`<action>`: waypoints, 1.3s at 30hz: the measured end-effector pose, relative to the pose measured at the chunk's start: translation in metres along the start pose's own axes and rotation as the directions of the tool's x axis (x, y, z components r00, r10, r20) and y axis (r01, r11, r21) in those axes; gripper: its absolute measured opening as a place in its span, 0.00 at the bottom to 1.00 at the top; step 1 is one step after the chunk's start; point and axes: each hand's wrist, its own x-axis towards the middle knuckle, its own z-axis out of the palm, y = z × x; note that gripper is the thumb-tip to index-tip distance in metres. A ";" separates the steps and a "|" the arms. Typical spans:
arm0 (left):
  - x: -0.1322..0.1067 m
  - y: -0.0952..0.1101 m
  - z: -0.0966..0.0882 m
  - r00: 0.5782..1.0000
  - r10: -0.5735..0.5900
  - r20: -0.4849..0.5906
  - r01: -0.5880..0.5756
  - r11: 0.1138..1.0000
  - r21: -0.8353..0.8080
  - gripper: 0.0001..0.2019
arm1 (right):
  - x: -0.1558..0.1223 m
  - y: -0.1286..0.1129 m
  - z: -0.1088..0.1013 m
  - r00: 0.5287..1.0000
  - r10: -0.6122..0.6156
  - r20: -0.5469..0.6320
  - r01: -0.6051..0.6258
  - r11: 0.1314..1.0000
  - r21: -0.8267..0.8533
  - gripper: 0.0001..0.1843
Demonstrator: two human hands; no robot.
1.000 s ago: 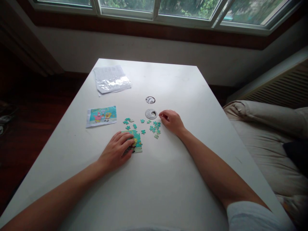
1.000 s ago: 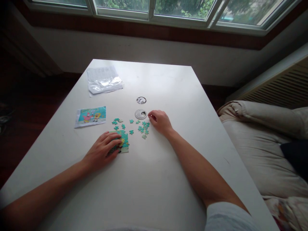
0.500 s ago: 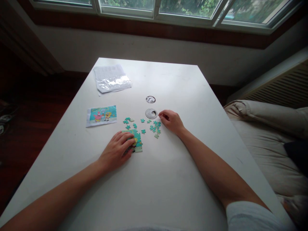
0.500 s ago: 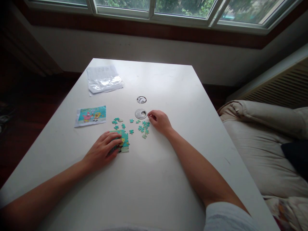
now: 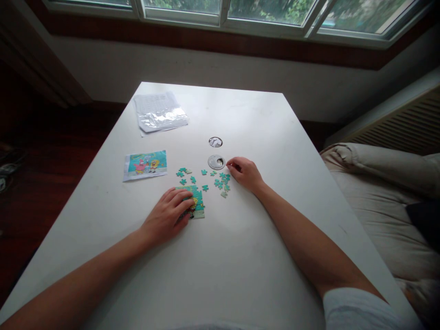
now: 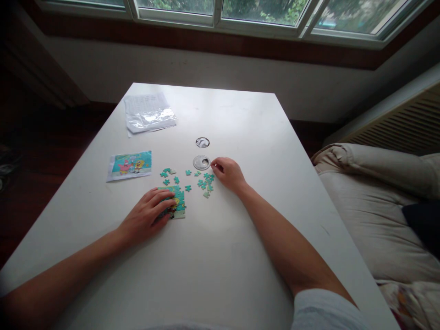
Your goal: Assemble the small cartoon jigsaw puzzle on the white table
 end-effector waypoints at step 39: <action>0.000 -0.001 0.001 1.000 0.005 -0.009 -0.005 1.000 -0.006 0.17 | 0.001 -0.002 -0.001 1.000 -0.008 0.016 0.008 1.000 -0.003 0.08</action>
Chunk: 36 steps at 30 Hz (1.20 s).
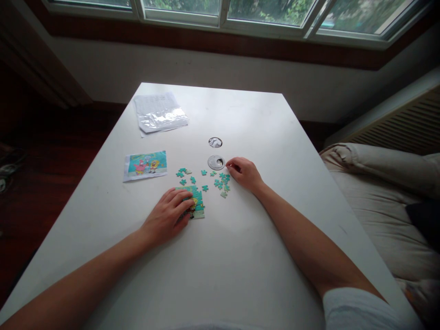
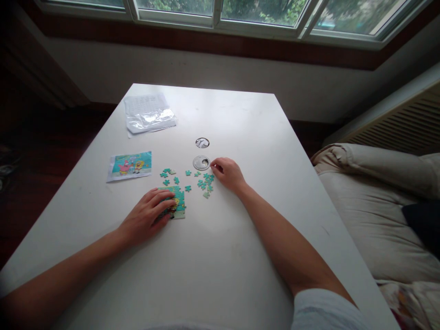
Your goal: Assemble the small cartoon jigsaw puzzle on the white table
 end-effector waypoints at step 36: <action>0.001 0.000 0.000 1.000 -0.001 -0.007 0.001 1.000 -0.008 0.17 | 0.001 0.000 0.001 1.000 -0.030 -0.003 0.030 1.000 -0.007 0.07</action>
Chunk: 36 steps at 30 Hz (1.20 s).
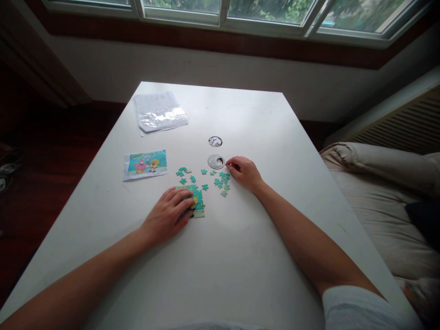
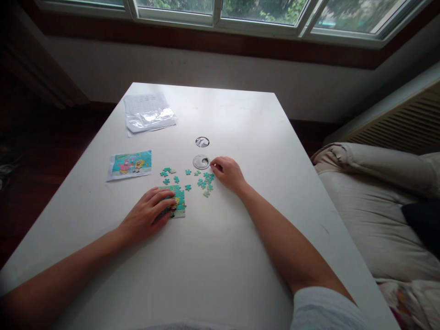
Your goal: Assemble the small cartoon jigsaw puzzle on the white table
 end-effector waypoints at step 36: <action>-0.001 0.000 0.000 1.000 -0.006 -0.007 0.006 1.000 -0.005 0.18 | 0.000 -0.008 -0.001 1.000 -0.009 -0.012 0.008 1.000 -0.010 0.07</action>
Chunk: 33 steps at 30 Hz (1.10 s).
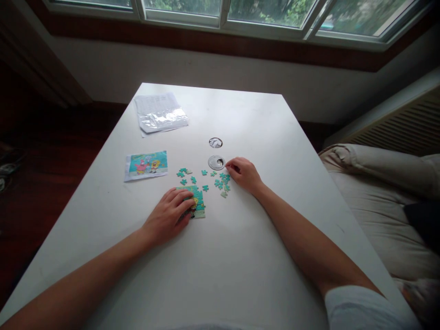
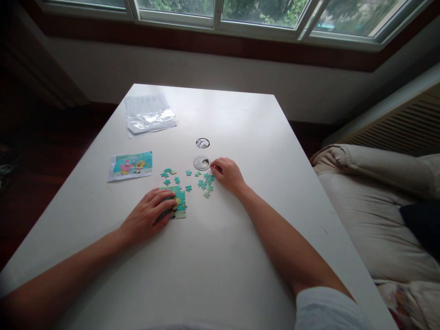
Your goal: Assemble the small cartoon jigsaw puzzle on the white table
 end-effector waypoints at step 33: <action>0.000 0.003 -0.005 0.996 -0.049 -0.069 0.052 0.997 0.048 0.16 | 0.069 -0.114 0.072 0.931 -0.135 0.338 0.172 0.982 -0.081 0.08</action>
